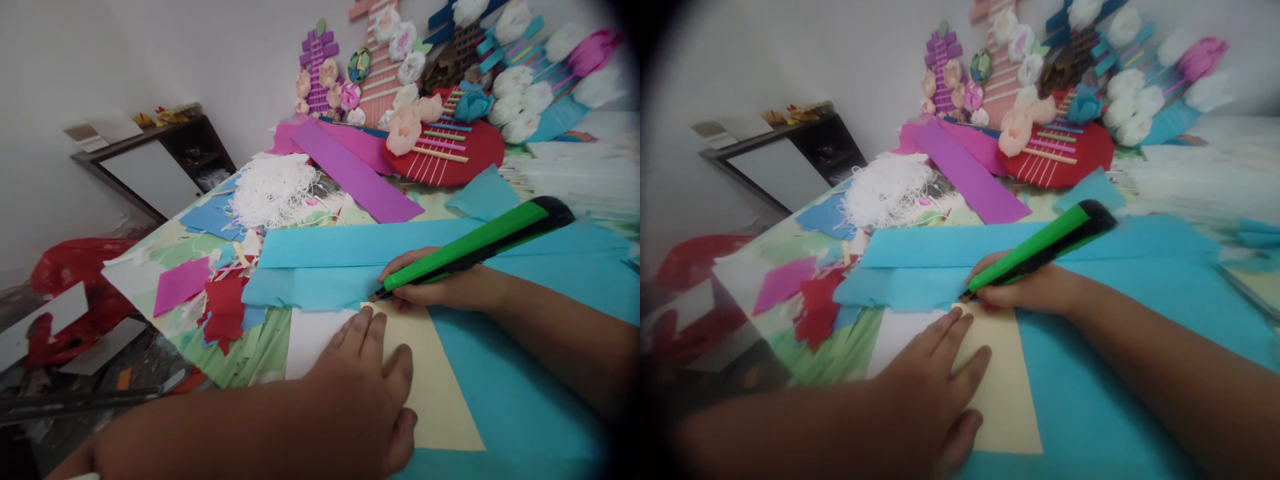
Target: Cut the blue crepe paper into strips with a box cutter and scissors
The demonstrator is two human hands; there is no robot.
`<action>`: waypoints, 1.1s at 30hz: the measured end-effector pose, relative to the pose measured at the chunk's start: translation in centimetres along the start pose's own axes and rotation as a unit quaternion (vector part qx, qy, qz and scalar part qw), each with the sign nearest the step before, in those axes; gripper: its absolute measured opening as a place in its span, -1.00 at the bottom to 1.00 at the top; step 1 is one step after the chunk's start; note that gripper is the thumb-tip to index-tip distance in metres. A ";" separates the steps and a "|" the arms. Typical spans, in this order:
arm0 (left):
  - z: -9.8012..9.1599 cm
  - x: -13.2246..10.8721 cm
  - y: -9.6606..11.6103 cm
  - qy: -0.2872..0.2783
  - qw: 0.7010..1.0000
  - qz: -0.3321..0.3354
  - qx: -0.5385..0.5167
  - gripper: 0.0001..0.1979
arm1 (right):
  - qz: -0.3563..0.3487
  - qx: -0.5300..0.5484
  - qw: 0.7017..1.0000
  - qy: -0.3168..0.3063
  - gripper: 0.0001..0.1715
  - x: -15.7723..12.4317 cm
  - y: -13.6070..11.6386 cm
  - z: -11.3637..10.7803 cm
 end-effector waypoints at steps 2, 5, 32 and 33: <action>0.0 0.0 0.0 0.001 1.000 -0.002 0.000 -0.46 | 0.005 0.018 1.000 0.000 -0.76 0.1 0.4 -0.1; -0.1 0.0 -0.2 0.007 1.000 -0.010 -0.007 -0.45 | 0.006 0.045 0.999 0.001 -0.74 0.1 0.7 -0.4; 0.4 0.0 -0.3 -0.012 0.999 -0.017 -0.036 -0.45 | 0.002 0.048 0.999 -0.017 -0.76 -0.1 1.1 -1.2; 0.4 0.1 -0.3 -0.019 0.999 -0.022 -0.040 -0.46 | 0.003 0.053 0.998 -0.015 -0.76 0.0 1.2 -1.3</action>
Point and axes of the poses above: each hand's wrist, its own x-axis towards the middle knuckle, its own z-axis out of the palm, y = z × x, the point moved 5 cm from there along x, towards the middle knuckle, and after that the axes turned 1 degree about -x, right-handed, at the moved point
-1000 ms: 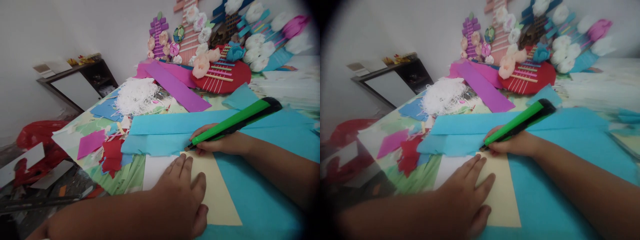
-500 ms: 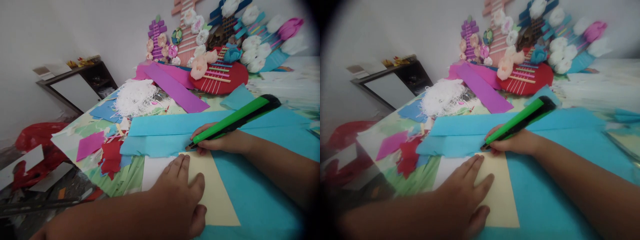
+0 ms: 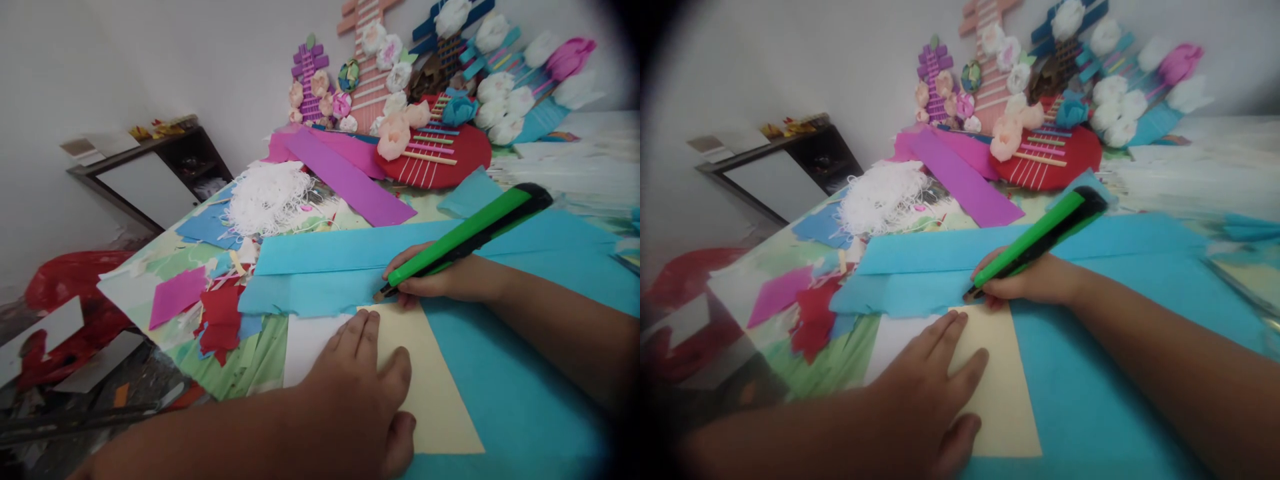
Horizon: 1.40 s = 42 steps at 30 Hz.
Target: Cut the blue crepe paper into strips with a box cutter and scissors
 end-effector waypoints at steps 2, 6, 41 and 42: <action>0.0 0.1 -0.1 -0.011 1.000 -0.009 -0.006 -0.46 | 0.000 0.004 1.000 -0.001 -0.74 0.0 0.0 -0.1; -0.1 0.3 -0.1 -0.027 0.999 -0.010 -0.014 -0.45 | 0.011 -0.005 1.000 -0.011 -0.71 0.0 -0.2 0.1; 0.3 0.2 -0.3 0.015 1.000 0.001 -0.014 -0.42 | 0.030 -0.010 1.000 0.002 -0.65 -0.5 0.0 -0.7; 0.3 0.1 -0.3 0.017 1.000 -0.002 -0.015 -0.43 | 0.029 0.005 1.000 0.009 -0.63 -0.5 -0.1 -0.7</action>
Point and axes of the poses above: each hand's wrist, its own x-axis towards the middle knuckle, its own z-axis out of the palm, y = z × x, the point moved 5 cm from there along x, towards the middle knuckle, and after that the axes turned 1 degree about -x, right-handed, at the moved point
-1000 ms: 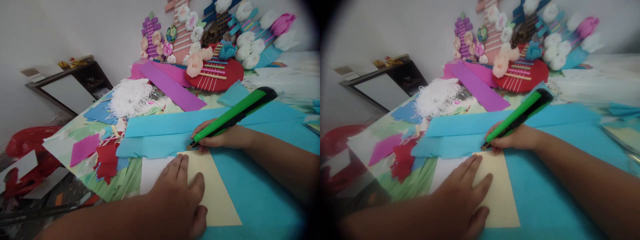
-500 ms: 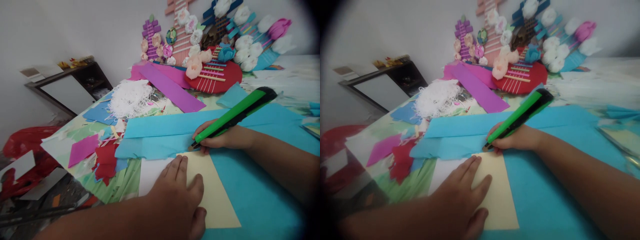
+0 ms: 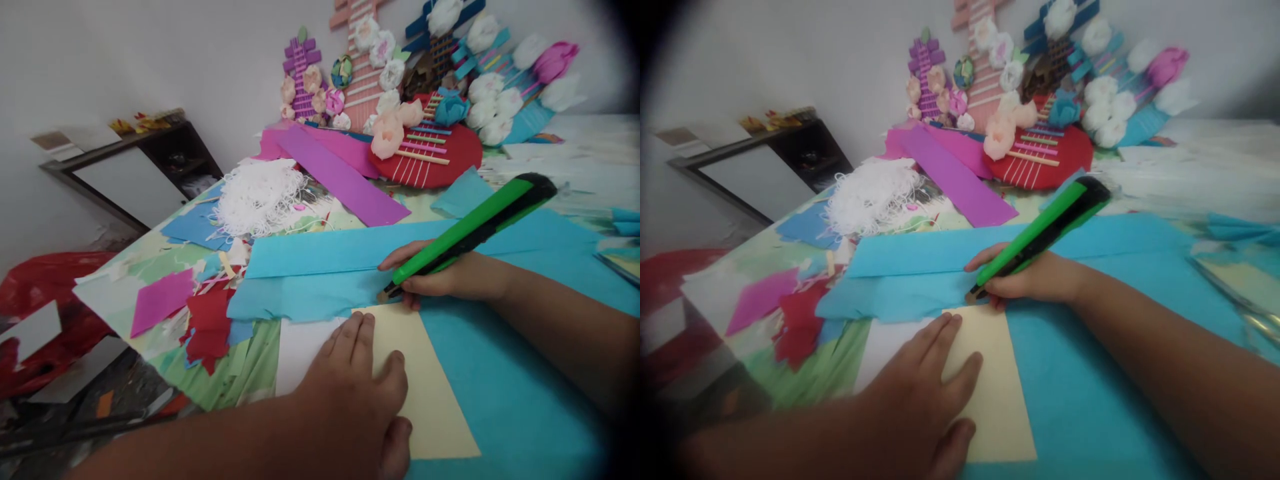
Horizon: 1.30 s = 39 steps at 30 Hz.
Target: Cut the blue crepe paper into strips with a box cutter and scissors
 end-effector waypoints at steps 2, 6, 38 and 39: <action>0.0 -0.1 0.0 0.005 1.000 -0.002 -0.004 -0.42 | -0.008 0.035 0.999 0.009 -0.66 -0.1 -0.2 0.0; -0.1 -0.2 0.1 0.005 1.000 0.004 -0.010 -0.37 | 0.002 0.136 0.991 0.014 -0.73 -0.1 -0.3 0.0; -0.7 -0.1 0.0 0.012 0.999 0.044 -0.025 -0.46 | -0.054 0.026 0.996 0.064 -0.77 -1.1 -0.2 0.0; -0.8 0.0 0.0 0.011 0.999 0.045 -0.024 -0.46 | -0.052 0.034 0.996 0.061 -0.77 -1.1 -0.2 0.0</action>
Point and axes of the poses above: each hand's wrist, its own x-axis towards the middle knuckle, its own z-axis out of the palm, y = z × x, the point moved 5 cm from there along x, towards the middle knuckle, and after that the axes turned 1 degree about -x, right-handed, at the moved point
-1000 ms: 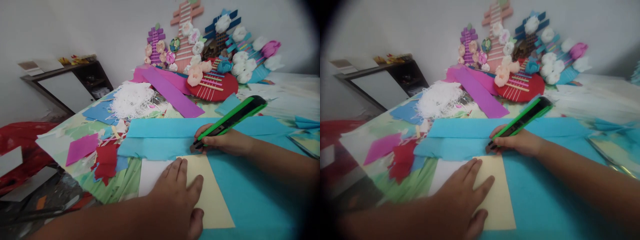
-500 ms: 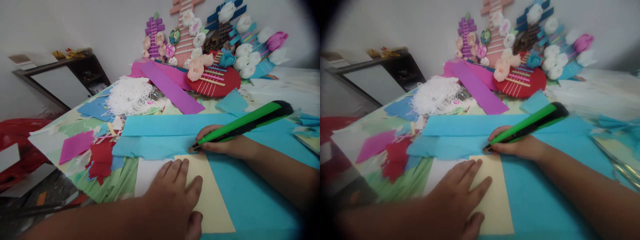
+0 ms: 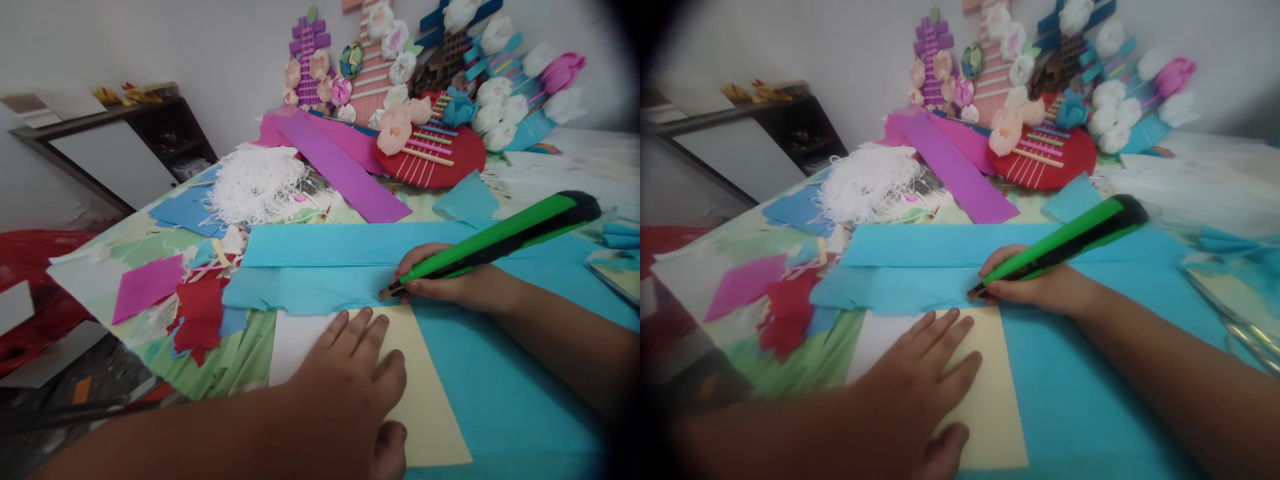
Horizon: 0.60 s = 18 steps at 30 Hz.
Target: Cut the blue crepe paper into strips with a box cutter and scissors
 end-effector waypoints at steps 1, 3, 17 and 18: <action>0.0 0.0 0.0 0.000 1.000 0.001 0.002 -0.47 | 0.002 0.009 1.000 0.000 -0.77 0.0 0.0 0.0; -0.1 0.0 0.1 0.006 1.000 0.006 0.010 -0.49 | 0.004 0.021 1.000 0.000 -0.76 0.0 0.1 0.0; -0.4 0.4 -0.2 0.003 1.000 -0.004 0.020 -0.31 | -0.008 -0.032 0.999 -0.037 -0.74 0.0 0.5 -0.1; -0.3 0.4 -0.2 0.000 1.000 -0.007 0.014 -0.32 | -0.010 -0.047 0.998 -0.044 -0.74 0.0 0.6 -0.1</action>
Point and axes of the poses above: each hand's wrist, its own x-axis towards the middle knuckle, its own z-axis out of the palm, y = z × x, the point moved 5 cm from there along x, towards the middle knuckle, and after that the axes turned 1 degree about -x, right-handed, at the moved point
